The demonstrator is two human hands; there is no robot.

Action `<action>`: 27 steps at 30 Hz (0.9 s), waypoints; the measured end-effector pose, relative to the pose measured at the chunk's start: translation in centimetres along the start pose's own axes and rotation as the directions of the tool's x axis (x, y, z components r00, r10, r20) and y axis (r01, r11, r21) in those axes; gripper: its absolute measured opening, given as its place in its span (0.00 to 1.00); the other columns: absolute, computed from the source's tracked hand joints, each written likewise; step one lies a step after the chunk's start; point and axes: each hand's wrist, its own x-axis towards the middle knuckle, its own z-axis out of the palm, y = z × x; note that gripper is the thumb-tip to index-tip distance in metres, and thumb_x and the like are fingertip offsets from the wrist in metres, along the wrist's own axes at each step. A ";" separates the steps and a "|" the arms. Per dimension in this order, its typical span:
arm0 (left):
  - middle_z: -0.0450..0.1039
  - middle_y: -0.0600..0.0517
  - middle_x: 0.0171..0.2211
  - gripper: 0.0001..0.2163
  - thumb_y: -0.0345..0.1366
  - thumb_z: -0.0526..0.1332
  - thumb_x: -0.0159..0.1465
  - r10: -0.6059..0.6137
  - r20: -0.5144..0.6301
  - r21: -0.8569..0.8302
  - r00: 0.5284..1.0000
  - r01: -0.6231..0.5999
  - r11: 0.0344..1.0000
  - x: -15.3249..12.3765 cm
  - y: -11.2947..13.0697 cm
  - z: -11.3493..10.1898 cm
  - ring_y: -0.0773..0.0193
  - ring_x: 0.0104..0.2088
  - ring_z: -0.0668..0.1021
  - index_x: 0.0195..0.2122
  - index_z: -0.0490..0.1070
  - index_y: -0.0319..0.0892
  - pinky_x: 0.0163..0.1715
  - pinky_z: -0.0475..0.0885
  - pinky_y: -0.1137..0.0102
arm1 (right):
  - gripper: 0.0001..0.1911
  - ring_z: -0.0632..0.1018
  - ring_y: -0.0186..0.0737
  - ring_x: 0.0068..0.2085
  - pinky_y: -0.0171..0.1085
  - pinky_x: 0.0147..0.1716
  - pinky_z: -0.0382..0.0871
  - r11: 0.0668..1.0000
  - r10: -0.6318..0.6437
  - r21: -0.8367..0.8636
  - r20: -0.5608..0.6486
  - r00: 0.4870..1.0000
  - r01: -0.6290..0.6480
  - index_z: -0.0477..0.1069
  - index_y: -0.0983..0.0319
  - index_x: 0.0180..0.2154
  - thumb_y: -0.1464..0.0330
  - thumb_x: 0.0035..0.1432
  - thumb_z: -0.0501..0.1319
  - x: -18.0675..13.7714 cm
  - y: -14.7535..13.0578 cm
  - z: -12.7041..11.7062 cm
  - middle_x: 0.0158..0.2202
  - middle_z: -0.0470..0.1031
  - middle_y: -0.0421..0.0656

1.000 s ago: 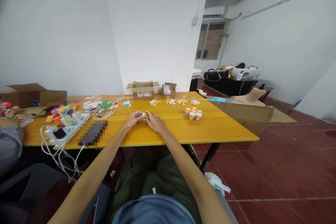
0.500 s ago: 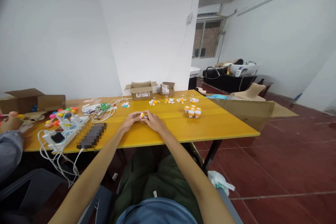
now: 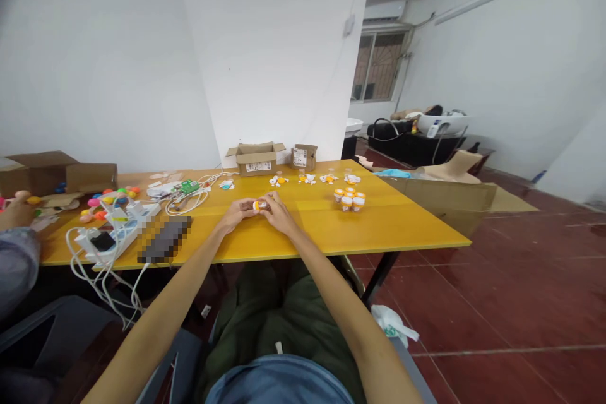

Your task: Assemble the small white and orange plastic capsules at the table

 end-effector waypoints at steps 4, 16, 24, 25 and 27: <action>0.81 0.48 0.37 0.21 0.35 0.77 0.44 -0.005 -0.001 -0.006 1.000 0.005 1.000 0.1 -0.2 0.1 0.58 0.43 0.80 0.41 0.79 0.41 0.50 0.72 0.61 | 0.16 0.76 0.44 0.48 0.44 0.50 0.74 1.000 0.005 0.001 -0.023 1.000 -0.005 0.72 0.56 0.53 0.66 0.64 0.57 0.0 0.2 0.0 0.48 0.73 0.47; 0.80 0.50 0.34 0.18 0.33 0.77 0.42 -0.009 -0.002 0.016 1.000 0.009 1.000 0.0 -0.3 0.4 0.61 0.38 0.80 0.35 0.77 0.40 0.46 0.73 0.63 | 0.12 0.79 0.43 0.44 0.43 0.48 0.73 0.995 0.071 -0.065 -0.050 0.996 -0.074 0.77 0.57 0.46 0.63 0.64 0.58 0.1 -0.5 -0.6 0.45 0.79 0.47; 0.80 0.50 0.34 0.18 0.33 0.77 0.42 -0.006 0.015 0.057 1.000 0.005 0.998 -0.1 0.1 0.6 0.61 0.37 0.80 0.33 0.75 0.40 0.47 0.73 0.62 | 0.10 0.78 0.42 0.40 0.38 0.43 0.71 0.982 0.070 -0.172 -0.029 0.997 -0.074 0.77 0.58 0.39 0.62 0.65 0.59 0.1 -1.4 -0.9 0.39 0.80 0.45; 0.80 0.50 0.34 0.18 0.33 0.77 0.42 -0.006 0.015 0.059 1.000 0.006 0.998 -0.2 0.1 0.7 0.61 0.37 0.80 0.33 0.75 0.40 0.47 0.73 0.62 | 0.10 0.78 0.41 0.40 0.38 0.42 0.70 0.978 0.083 -0.189 -0.023 0.996 -0.085 0.77 0.58 0.38 0.62 0.65 0.59 0.1 -1.6 -0.9 0.38 0.80 0.45; 0.80 0.51 0.34 0.17 0.33 0.77 0.42 -0.004 0.015 0.067 1.000 0.003 0.998 -0.2 0.2 0.7 0.62 0.36 0.80 0.33 0.75 0.40 0.48 0.73 0.62 | 0.11 0.78 0.41 0.38 0.36 0.39 0.68 0.966 0.123 -0.229 -0.013 0.992 -0.123 0.77 0.58 0.36 0.61 0.66 0.59 0.0 -2.2 -1.1 0.36 0.80 0.44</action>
